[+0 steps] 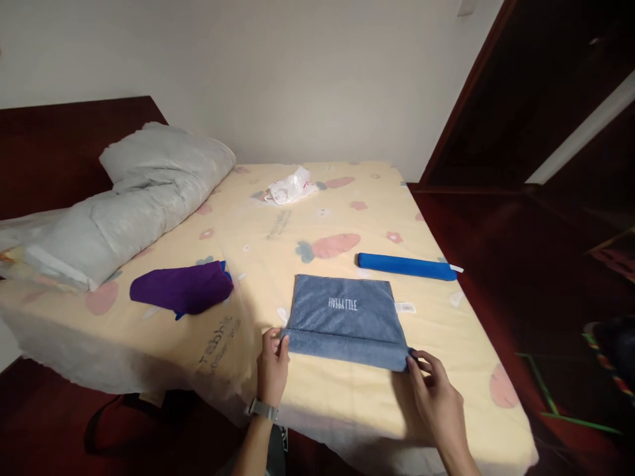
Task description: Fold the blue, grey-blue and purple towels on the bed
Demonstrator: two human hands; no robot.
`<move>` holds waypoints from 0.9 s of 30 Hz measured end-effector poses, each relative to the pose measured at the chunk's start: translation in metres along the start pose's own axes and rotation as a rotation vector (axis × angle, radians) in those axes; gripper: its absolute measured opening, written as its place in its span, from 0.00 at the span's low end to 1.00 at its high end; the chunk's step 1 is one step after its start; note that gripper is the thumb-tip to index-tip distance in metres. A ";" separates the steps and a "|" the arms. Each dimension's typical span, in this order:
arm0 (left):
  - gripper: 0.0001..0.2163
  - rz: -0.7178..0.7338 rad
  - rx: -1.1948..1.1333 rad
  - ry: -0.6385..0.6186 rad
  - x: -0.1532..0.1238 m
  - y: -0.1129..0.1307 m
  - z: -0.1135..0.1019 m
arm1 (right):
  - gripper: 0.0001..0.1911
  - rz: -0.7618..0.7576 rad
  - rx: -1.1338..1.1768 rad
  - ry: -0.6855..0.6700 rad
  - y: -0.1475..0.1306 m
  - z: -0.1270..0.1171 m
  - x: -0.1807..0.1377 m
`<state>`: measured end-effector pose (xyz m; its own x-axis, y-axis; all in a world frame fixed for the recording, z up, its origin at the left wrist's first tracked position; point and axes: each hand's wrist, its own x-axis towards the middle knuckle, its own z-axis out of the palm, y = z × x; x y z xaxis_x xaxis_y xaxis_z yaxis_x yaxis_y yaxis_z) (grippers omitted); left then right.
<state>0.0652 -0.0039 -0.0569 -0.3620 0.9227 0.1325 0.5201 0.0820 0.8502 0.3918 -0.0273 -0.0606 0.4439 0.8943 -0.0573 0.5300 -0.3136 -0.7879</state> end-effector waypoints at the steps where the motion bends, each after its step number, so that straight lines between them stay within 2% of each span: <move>1: 0.14 0.018 0.053 -0.011 0.000 -0.002 -0.002 | 0.24 -0.025 -0.052 -0.021 0.001 0.000 -0.001; 5: 0.16 0.074 0.179 -0.031 0.004 -0.013 -0.004 | 0.22 -0.208 -0.267 -0.035 0.007 0.004 -0.002; 9: 0.14 0.242 0.330 0.122 0.004 -0.009 -0.002 | 0.20 -0.414 -0.466 0.155 0.008 0.008 0.000; 11: 0.11 0.363 0.372 0.190 -0.002 0.000 0.003 | 0.18 -0.455 -0.486 0.278 0.003 0.011 -0.001; 12: 0.11 0.431 0.380 0.183 -0.008 0.005 0.006 | 0.17 -0.492 -0.461 0.322 -0.001 0.014 -0.003; 14: 0.13 0.571 0.403 0.056 -0.019 0.016 0.013 | 0.15 -0.622 -0.375 0.325 -0.011 0.024 -0.010; 17: 0.18 0.734 0.496 -0.257 -0.031 0.028 0.023 | 0.18 -0.866 -0.352 0.121 -0.026 0.046 -0.026; 19: 0.22 0.771 0.563 -0.386 -0.032 0.031 0.025 | 0.24 -0.947 -0.441 0.001 -0.032 0.060 -0.035; 23: 0.25 0.758 0.590 -0.494 -0.021 0.022 0.022 | 0.30 -0.959 -0.553 -0.056 -0.023 0.071 -0.034; 27: 0.27 0.746 0.613 -0.528 -0.011 0.006 0.013 | 0.34 -0.913 -0.578 -0.053 0.000 0.058 -0.019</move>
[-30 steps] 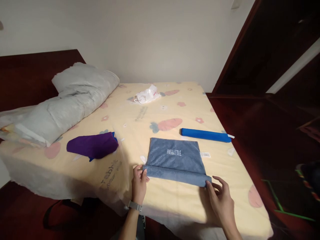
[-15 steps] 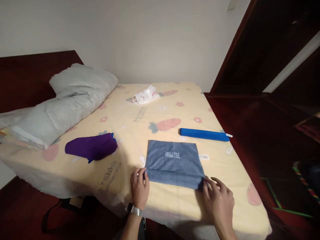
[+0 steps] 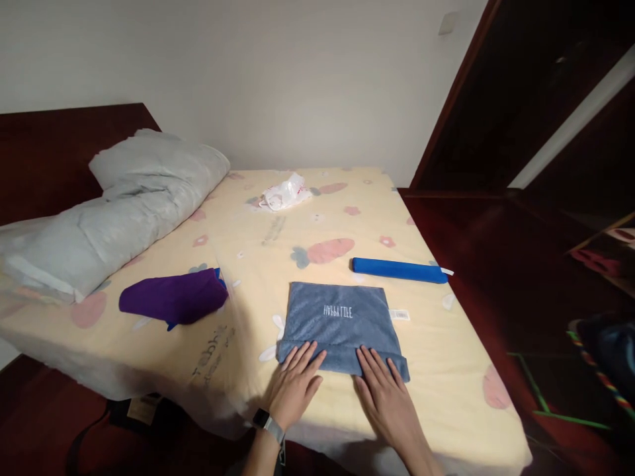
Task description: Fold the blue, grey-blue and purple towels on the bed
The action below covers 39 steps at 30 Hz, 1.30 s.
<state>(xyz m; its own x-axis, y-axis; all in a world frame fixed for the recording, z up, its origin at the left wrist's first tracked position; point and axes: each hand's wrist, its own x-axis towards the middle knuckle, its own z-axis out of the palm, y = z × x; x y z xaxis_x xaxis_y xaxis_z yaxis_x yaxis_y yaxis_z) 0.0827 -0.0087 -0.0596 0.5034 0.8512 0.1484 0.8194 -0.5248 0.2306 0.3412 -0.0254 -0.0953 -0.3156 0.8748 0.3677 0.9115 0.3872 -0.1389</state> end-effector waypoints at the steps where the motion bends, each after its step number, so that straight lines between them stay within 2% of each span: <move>1: 0.27 -0.005 0.007 -0.006 -0.003 -0.004 0.000 | 0.35 0.011 -0.007 -0.001 0.007 0.000 -0.003; 5: 0.28 -0.050 0.039 -0.021 -0.013 -0.021 -0.001 | 0.39 0.065 -0.036 0.021 0.030 -0.001 -0.015; 9: 0.28 -0.117 0.017 0.003 -0.020 -0.032 -0.001 | 0.38 0.087 -0.030 0.022 0.040 0.000 -0.021; 12: 0.29 -0.150 -0.051 0.072 -0.019 -0.036 0.000 | 0.35 0.087 -0.005 0.041 0.042 -0.002 -0.019; 15: 0.30 -0.193 -0.137 0.175 -0.017 -0.040 -0.001 | 0.31 0.167 0.039 0.121 0.044 -0.008 -0.014; 18: 0.25 -0.243 -0.218 0.283 -0.016 -0.044 -0.004 | 0.26 0.233 0.136 0.200 0.046 -0.016 -0.009; 21: 0.20 -0.292 -0.275 0.344 -0.016 -0.046 -0.007 | 0.23 0.288 0.261 0.146 0.047 -0.020 -0.008; 25: 0.23 -0.304 -0.277 0.299 -0.016 -0.047 -0.010 | 0.22 0.417 0.349 0.086 0.050 -0.021 -0.008; 28: 0.27 -0.293 -0.271 0.264 -0.015 -0.048 -0.009 | 0.21 0.402 0.373 0.093 0.053 -0.019 -0.007; 30: 0.23 -0.308 -0.303 0.283 -0.015 -0.050 -0.007 | 0.20 0.401 0.419 0.100 0.056 -0.019 -0.007; 32: 0.18 -0.348 -0.376 0.320 -0.014 -0.051 -0.005 | 0.20 0.491 0.523 0.087 0.058 -0.021 -0.008; 34: 0.14 -0.416 -0.487 0.360 -0.014 -0.051 -0.002 | 0.23 0.671 0.643 0.072 0.058 -0.025 -0.009; 37: 0.14 -0.520 -0.642 0.407 -0.014 -0.047 -0.002 | 0.29 0.897 0.738 0.094 0.056 -0.032 -0.010; 39: 0.15 -0.560 -0.685 0.432 -0.014 -0.044 -0.004 | 0.33 0.942 0.764 0.124 0.053 -0.035 -0.011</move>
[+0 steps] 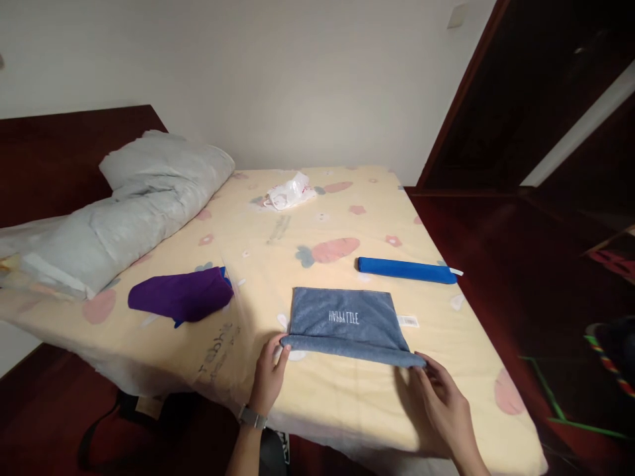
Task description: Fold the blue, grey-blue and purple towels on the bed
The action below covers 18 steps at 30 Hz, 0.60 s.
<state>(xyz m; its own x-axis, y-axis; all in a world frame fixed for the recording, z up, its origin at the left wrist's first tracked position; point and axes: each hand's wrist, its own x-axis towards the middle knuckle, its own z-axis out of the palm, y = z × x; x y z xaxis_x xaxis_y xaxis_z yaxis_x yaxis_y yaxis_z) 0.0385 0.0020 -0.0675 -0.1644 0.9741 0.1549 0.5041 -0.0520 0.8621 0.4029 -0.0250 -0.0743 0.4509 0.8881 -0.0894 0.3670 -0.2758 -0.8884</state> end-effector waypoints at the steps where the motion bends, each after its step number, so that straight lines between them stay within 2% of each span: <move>1: 0.16 -0.010 -0.006 0.012 -0.001 0.002 0.000 | 0.34 -0.001 0.018 0.007 0.000 -0.001 -0.001; 4: 0.17 -0.022 -0.003 0.035 -0.001 0.004 -0.002 | 0.33 -0.013 0.029 -0.003 0.003 -0.002 -0.002; 9: 0.19 -0.042 0.022 -0.004 -0.001 -0.001 -0.002 | 0.29 -0.046 -0.136 -0.113 0.008 -0.002 0.002; 14: 0.21 -0.034 -0.021 -0.078 -0.001 -0.001 0.001 | 0.31 -0.047 -0.171 -0.114 0.001 0.001 0.002; 18: 0.17 -0.017 0.051 -0.054 0.000 0.000 0.004 | 0.31 -0.075 -0.193 -0.135 -0.001 0.003 0.002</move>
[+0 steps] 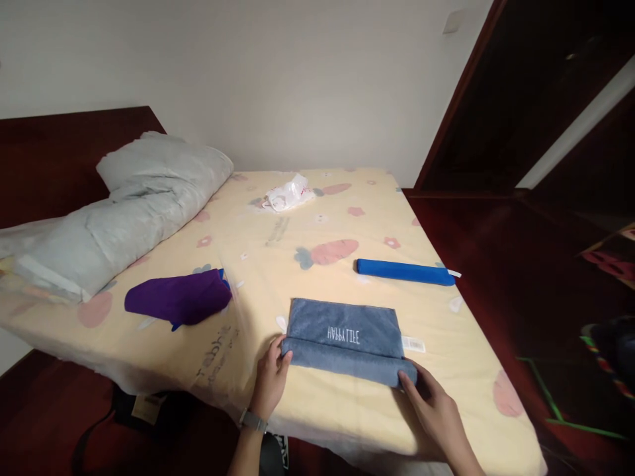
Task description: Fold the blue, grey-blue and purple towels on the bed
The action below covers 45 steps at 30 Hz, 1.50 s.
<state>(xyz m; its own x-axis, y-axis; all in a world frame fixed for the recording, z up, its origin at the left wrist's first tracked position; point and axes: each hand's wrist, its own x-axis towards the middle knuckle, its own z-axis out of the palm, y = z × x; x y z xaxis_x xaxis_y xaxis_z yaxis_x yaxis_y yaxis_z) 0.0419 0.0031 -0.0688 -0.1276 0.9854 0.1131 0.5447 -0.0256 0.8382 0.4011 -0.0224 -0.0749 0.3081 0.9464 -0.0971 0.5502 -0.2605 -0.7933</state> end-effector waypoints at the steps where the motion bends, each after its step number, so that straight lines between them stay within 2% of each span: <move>1: 0.17 0.010 0.039 0.021 0.000 0.000 0.001 | 0.32 0.003 -0.012 0.003 0.000 0.000 0.000; 6: 0.16 0.105 0.335 0.116 -0.001 0.002 0.000 | 0.31 -0.027 -0.045 0.030 0.003 0.000 -0.001; 11: 0.13 0.162 0.577 0.134 -0.003 0.003 -0.006 | 0.30 -0.093 -0.166 0.030 0.001 0.002 -0.003; 13: 0.13 0.184 0.605 0.183 -0.003 0.006 -0.006 | 0.30 -0.162 -0.266 0.116 -0.002 0.002 -0.005; 16: 0.13 0.269 0.597 0.248 -0.007 0.018 0.000 | 0.25 -0.354 -0.372 0.361 -0.015 0.008 -0.010; 18: 0.14 0.371 0.587 0.178 -0.013 0.029 0.010 | 0.19 -0.533 -0.349 0.412 -0.029 0.019 -0.018; 21: 0.19 0.574 0.615 -0.105 -0.023 0.045 0.027 | 0.22 -0.805 -0.389 0.213 -0.051 0.046 -0.034; 23: 0.23 0.636 0.645 -0.264 -0.025 0.051 0.034 | 0.27 -0.889 -0.496 0.077 -0.060 0.063 -0.041; 25: 0.25 0.623 0.664 -0.328 -0.024 0.050 0.035 | 0.29 -0.898 -0.580 0.020 -0.060 0.073 -0.042; 27: 0.25 0.586 0.671 -0.331 -0.020 0.043 0.031 | 0.30 -0.882 -0.615 0.020 -0.052 0.074 -0.037; 33: 0.27 0.544 0.662 -0.357 -0.010 0.019 0.009 | 0.36 -0.845 -0.640 0.088 -0.012 0.051 -0.017; 37: 0.29 0.511 0.597 -0.320 -0.006 0.010 -0.002 | 0.36 -0.797 -0.626 0.090 0.009 0.036 -0.012; 41: 0.33 0.348 0.411 -0.210 -0.003 -0.001 -0.011 | 0.32 -0.776 -0.518 0.049 0.018 0.028 -0.008; 45: 0.27 0.217 0.195 -0.173 0.000 -0.007 -0.016 | 0.27 -0.662 -0.321 0.041 0.016 0.023 -0.004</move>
<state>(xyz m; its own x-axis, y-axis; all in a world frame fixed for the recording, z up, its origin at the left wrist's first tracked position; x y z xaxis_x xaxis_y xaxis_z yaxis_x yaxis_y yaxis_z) 0.0245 0.0009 -0.0662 0.1422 0.9748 0.1719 0.6943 -0.2220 0.6846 0.3910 -0.0255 -0.1006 -0.1419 0.9186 0.3689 0.8293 0.3138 -0.4623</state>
